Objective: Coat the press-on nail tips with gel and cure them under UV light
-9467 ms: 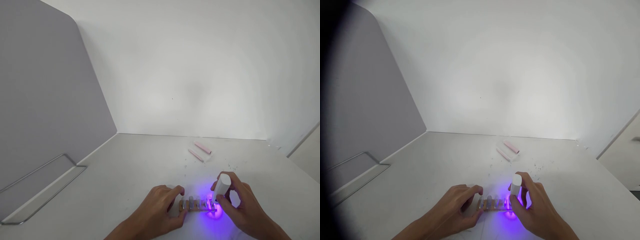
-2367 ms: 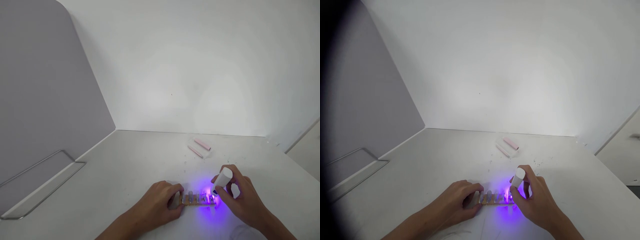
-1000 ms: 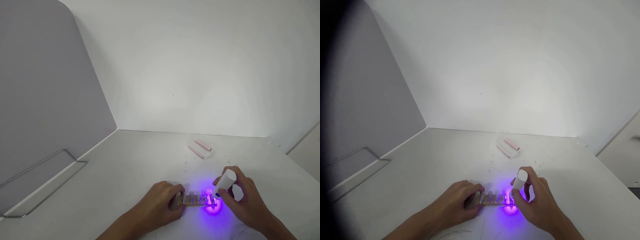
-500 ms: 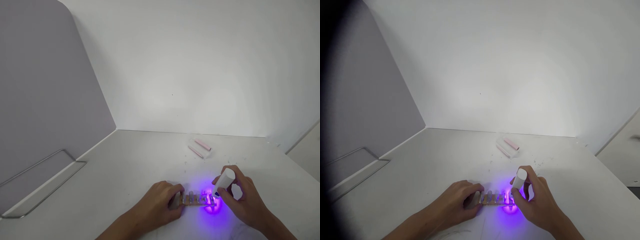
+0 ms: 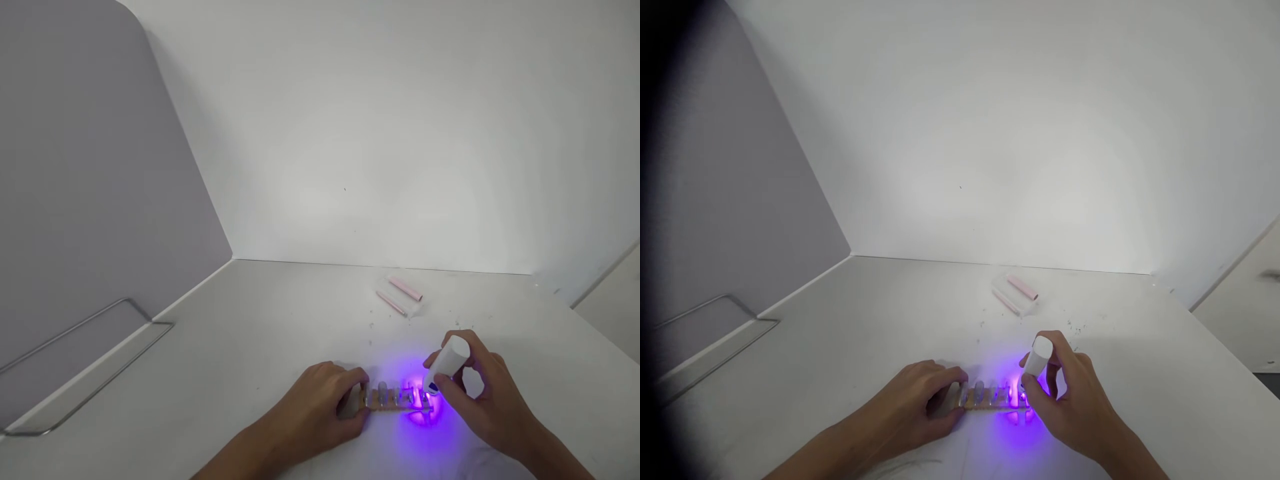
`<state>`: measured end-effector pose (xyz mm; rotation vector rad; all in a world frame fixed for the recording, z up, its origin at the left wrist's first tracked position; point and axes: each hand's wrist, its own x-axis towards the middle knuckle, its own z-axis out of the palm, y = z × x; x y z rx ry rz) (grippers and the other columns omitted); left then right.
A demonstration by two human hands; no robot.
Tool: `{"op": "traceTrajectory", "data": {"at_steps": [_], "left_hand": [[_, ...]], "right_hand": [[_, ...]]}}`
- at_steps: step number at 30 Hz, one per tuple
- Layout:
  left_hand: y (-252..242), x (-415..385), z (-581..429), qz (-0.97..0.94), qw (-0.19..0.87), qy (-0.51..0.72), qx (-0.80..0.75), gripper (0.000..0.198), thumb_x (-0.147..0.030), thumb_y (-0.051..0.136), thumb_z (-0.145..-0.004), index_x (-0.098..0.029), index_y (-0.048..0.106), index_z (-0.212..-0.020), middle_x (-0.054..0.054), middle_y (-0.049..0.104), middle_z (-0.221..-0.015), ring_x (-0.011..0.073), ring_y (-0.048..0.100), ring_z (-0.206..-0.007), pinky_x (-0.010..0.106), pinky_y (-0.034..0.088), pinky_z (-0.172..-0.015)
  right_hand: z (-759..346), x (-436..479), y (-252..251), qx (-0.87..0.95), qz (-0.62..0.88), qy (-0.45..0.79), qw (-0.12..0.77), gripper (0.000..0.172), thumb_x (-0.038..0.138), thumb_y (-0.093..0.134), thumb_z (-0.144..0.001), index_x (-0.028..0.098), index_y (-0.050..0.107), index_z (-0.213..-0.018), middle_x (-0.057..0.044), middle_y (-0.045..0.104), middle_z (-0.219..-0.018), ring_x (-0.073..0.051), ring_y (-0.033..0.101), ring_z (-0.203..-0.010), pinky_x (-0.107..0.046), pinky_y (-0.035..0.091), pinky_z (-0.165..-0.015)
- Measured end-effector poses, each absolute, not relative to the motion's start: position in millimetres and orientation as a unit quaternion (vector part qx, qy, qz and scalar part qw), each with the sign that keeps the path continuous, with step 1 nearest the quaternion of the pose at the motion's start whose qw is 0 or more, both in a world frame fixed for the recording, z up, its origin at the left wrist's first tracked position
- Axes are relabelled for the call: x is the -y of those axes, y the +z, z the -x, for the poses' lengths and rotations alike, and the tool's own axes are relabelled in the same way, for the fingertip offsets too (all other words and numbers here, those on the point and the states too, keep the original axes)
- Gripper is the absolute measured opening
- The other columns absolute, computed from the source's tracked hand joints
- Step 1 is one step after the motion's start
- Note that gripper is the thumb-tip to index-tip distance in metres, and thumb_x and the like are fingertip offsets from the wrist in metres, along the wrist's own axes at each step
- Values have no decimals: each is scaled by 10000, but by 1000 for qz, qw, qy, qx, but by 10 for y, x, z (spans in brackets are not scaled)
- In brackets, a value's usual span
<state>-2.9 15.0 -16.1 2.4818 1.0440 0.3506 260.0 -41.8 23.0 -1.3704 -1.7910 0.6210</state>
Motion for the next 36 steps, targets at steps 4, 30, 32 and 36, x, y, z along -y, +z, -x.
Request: {"op": "traceTrajectory", "data": {"at_steps": [4,30,32,36], "left_hand": [[-142,-155,23,-893,211,126,-377,129,-254,552,-799,-217,634,-891,-11,588,-645,147,481,-595,248,325,-612],[-183,-157,24,-895,201,128,-377,132,-236,551,-784,-223,631,-889,-14,585,-645,152,482,-600,253,318,-608],[-192,-155,29,-896,201,129,-376,143,-248,551,-794,-227,633,-909,-12,589,-649,156,490,-607,253,320,-610],[-200,-148,32,-896,200,129,-374,159,-266,548,-804,-233,636,-932,-16,592,-650,156,491,-605,257,333,-625]], "right_hand": [[-2604,425,241,706,537,243,392,138,215,553,-896,284,535,-1016,18,742,-825,-152,530,-568,-244,413,-477],[-2578,415,255,703,546,239,388,111,245,535,-900,275,544,-1006,5,758,-821,-165,601,-589,-242,396,-444],[-2582,415,251,699,552,240,387,103,257,539,-900,276,546,-1001,3,759,-825,-165,602,-584,-247,418,-456],[-2590,415,254,696,558,246,378,105,256,543,-894,274,552,-997,-10,764,-852,-170,614,-604,-232,392,-425]]}}
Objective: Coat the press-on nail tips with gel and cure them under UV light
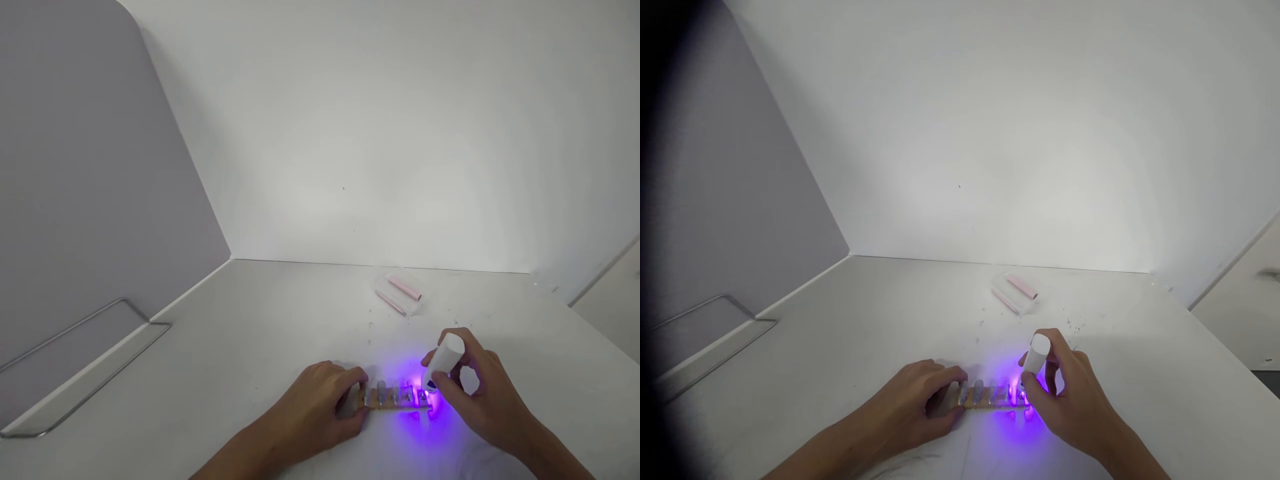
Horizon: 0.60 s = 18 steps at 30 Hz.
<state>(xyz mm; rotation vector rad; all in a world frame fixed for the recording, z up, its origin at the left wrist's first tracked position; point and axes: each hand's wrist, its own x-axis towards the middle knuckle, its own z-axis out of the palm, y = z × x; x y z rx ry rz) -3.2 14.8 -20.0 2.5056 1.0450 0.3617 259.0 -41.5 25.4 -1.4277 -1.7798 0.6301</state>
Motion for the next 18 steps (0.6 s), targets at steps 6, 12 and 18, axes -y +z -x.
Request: {"op": "traceTrajectory", "data": {"at_steps": [6,12,18], "left_hand": [[-176,-157,19,-896,198,129,-377,150,-271,540,-806,-230,634,-916,-13,601,-654,160,500,-612,260,338,-623],[-179,-156,26,-896,198,128,-376,137,-272,546,-806,-228,629,-907,-13,599,-652,159,495,-609,259,337,-621],[-193,-148,29,-898,198,126,-373,130,-264,544,-810,-223,627,-901,-11,593,-642,153,487,-594,255,321,-608]], "right_hand": [[-2593,406,267,710,545,233,381,107,230,535,-898,274,550,-994,15,758,-801,-158,606,-583,-244,436,-469],[-2608,403,259,710,548,238,372,118,223,535,-896,285,547,-995,23,758,-823,-162,607,-594,-259,455,-503],[-2611,405,248,707,550,245,372,115,224,527,-909,282,553,-1005,25,744,-809,-160,600,-598,-260,464,-520]]}}
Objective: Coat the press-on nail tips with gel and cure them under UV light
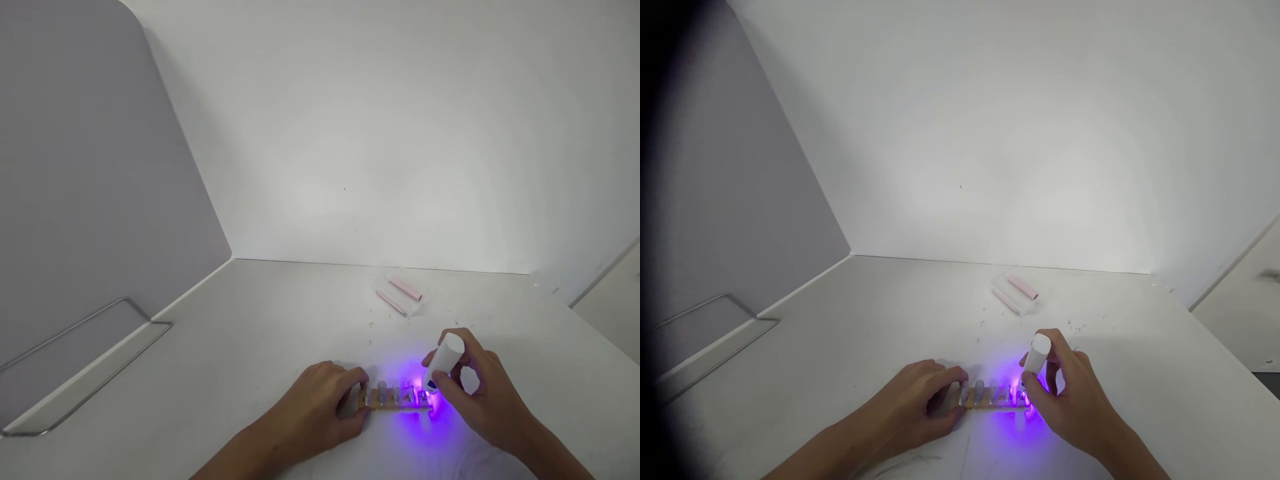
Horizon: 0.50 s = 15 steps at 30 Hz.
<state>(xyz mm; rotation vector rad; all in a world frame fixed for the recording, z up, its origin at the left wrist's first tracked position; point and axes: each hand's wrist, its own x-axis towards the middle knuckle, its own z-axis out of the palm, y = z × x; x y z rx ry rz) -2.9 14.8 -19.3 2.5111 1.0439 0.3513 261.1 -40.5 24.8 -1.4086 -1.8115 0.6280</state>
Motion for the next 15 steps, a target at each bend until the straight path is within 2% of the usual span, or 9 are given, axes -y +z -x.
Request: {"op": "traceTrajectory", "data": {"at_steps": [5,10,15], "left_hand": [[-202,-159,20,-897,198,127,-374,136,-276,550,-813,-228,632,-909,-13,598,-640,161,497,-606,254,330,-620],[-212,-153,31,-898,194,128,-373,122,-258,544,-802,-216,628,-880,-11,586,-629,155,481,-590,254,330,-618],[-218,-150,50,-899,193,125,-372,128,-264,548,-800,-223,626,-892,-16,591,-644,155,491,-605,255,330,-618]], "right_hand": [[-2601,406,258,700,558,244,373,96,243,543,-901,276,565,-989,29,722,-757,-164,600,-601,-247,436,-497],[-2581,409,278,698,551,242,387,91,253,530,-914,278,564,-995,18,760,-825,-156,596,-579,-234,398,-444],[-2585,398,275,692,547,255,397,78,234,529,-895,273,549,-960,16,757,-834,-160,613,-617,-250,468,-514]]}}
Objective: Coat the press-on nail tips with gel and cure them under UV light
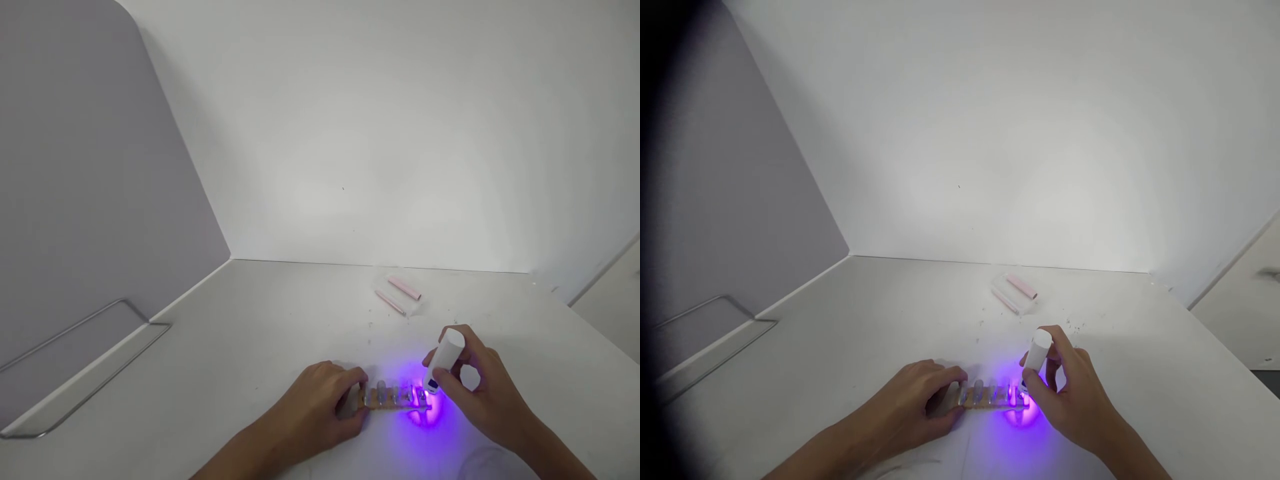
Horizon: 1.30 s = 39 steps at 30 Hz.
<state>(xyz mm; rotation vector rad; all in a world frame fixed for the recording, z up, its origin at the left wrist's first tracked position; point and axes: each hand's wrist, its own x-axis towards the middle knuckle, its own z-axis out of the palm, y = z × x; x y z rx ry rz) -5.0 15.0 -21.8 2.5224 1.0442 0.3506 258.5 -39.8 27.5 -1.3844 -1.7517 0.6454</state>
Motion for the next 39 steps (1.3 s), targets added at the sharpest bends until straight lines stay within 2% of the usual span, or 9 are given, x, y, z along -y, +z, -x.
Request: {"op": "traceTrajectory", "data": {"at_steps": [4,14,20,26,32,35,39], "left_hand": [[-222,-150,45,-899,193,125,-373,125,-277,548,-807,-225,625,-890,-21,586,-641,150,482,-595,257,330,-616],[-190,-160,34,-898,197,123,-374,141,-273,535,-814,-227,636,-902,-27,572,-630,142,465,-577,255,332,-606],[-179,-144,25,-896,199,123,-376,151,-278,547,-807,-228,645,-910,-18,595,-645,155,489,-603,260,340,-618],[-163,-141,19,-896,201,126,-376,148,-274,538,-810,-227,642,-904,-19,589,-638,148,481,-586,255,341,-611],[-181,-143,34,-895,201,129,-377,146,-275,543,-805,-230,638,-907,-18,588,-635,152,490,-591,250,335,-610],[-168,-136,32,-896,202,127,-376,141,-277,543,-808,-224,639,-897,-12,589,-638,152,488,-591,250,336,-615],[-140,-128,21,-896,202,123,-376,144,-267,541,-805,-219,645,-892,-5,594,-643,154,484,-591,252,336,-620]], "right_hand": [[-2570,389,299,686,547,253,407,71,235,519,-905,272,535,-963,15,762,-827,-157,629,-621,-229,442,-476],[-2585,387,279,698,535,252,404,80,228,533,-912,269,540,-979,12,764,-823,-139,575,-562,-231,462,-488],[-2626,371,276,709,519,267,396,100,211,542,-917,266,540,-1000,-2,769,-865,-159,649,-648,-234,490,-510],[-2604,392,284,704,540,248,389,83,223,536,-906,270,545,-975,6,755,-832,-149,593,-584,-245,447,-496],[-2581,405,283,693,543,258,398,89,218,542,-897,271,542,-968,7,758,-840,-163,623,-643,-246,455,-516],[-2585,404,280,692,548,252,396,84,237,540,-907,268,545,-984,-5,764,-860,-166,624,-632,-242,419,-473],[-2587,405,289,699,556,246,377,64,235,543,-901,273,541,-952,7,752,-831,-161,598,-596,-269,447,-511]]}}
